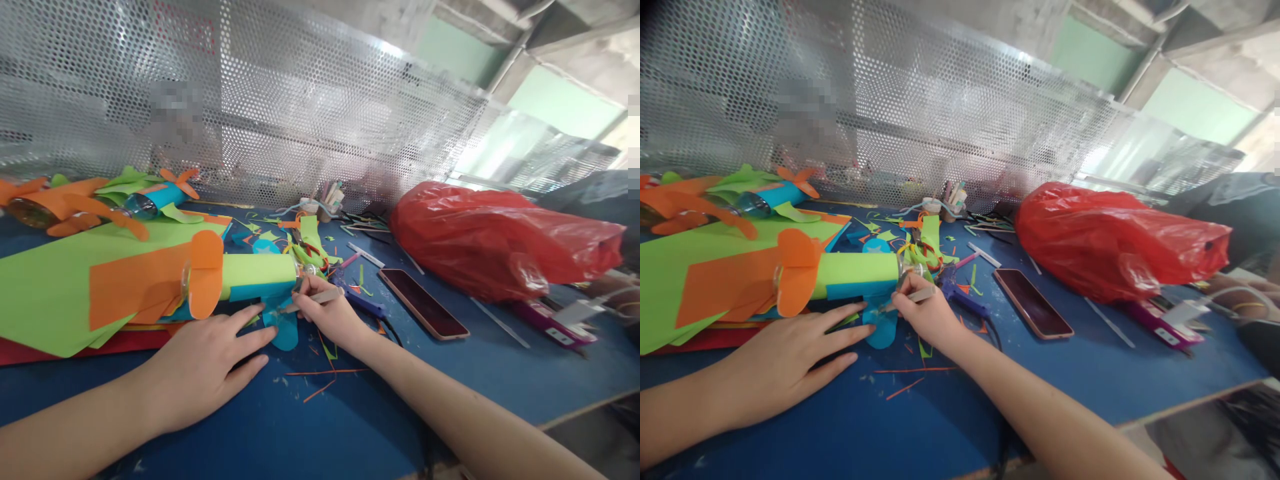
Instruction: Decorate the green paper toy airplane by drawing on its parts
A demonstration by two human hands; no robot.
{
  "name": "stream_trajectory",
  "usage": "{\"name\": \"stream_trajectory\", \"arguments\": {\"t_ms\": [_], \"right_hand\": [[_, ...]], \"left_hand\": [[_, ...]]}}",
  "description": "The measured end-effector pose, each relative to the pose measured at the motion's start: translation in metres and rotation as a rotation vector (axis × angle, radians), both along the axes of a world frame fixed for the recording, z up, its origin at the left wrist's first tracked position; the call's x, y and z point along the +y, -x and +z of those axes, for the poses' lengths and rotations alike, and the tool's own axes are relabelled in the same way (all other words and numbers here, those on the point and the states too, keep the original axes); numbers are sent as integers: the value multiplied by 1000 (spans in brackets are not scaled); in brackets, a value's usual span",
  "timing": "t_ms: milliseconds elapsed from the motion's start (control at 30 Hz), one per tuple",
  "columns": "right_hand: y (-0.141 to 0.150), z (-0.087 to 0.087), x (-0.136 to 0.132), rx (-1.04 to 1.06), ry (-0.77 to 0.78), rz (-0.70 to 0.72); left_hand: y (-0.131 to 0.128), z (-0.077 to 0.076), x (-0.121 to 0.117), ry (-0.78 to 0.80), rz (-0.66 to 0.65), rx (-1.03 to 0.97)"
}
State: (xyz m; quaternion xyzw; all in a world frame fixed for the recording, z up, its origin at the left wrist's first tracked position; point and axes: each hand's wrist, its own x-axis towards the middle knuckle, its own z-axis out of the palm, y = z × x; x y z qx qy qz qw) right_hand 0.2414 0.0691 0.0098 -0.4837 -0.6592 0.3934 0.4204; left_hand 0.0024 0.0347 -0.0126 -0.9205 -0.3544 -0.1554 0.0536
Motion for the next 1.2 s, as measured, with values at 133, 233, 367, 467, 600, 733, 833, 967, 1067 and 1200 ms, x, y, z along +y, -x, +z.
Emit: {"name": "stream_trajectory", "arguments": {"t_ms": [133, 233, 367, 467, 600, 733, 833, 967, 1067, 1200], "right_hand": [[0, 0, 1, -11, 3, -9], [0, 0, 1, -23, 4, -23], [0, 1, 0, -43, 1, -29], [0, 2, -1, -40, -3, -25], [0, 2, -1, -25, -6, -10], [0, 2, -1, -25, -6, -4], [0, 2, -1, -25, -1, -8], [0, 3, -1, -36, 3, -11], [0, 2, -1, -31, 2, -10], [0, 2, -1, -30, -4, -3]], "left_hand": [[1, 0, -1, -1, 0, 2], [1, 0, -1, 1, 1, 0], [0, 0, 0, 6, -2, -8], [-1, 1, 1, 1, -5, -15], [-1, 2, 0, 5, -8, -4], [-1, 1, 0, 1, -1, 0], [0, 1, -1, 2, 8, 7], [0, 1, -1, 11, 2, -1], [1, 0, -1, 18, 0, -19], [1, 0, -1, 33, 1, -32]]}}
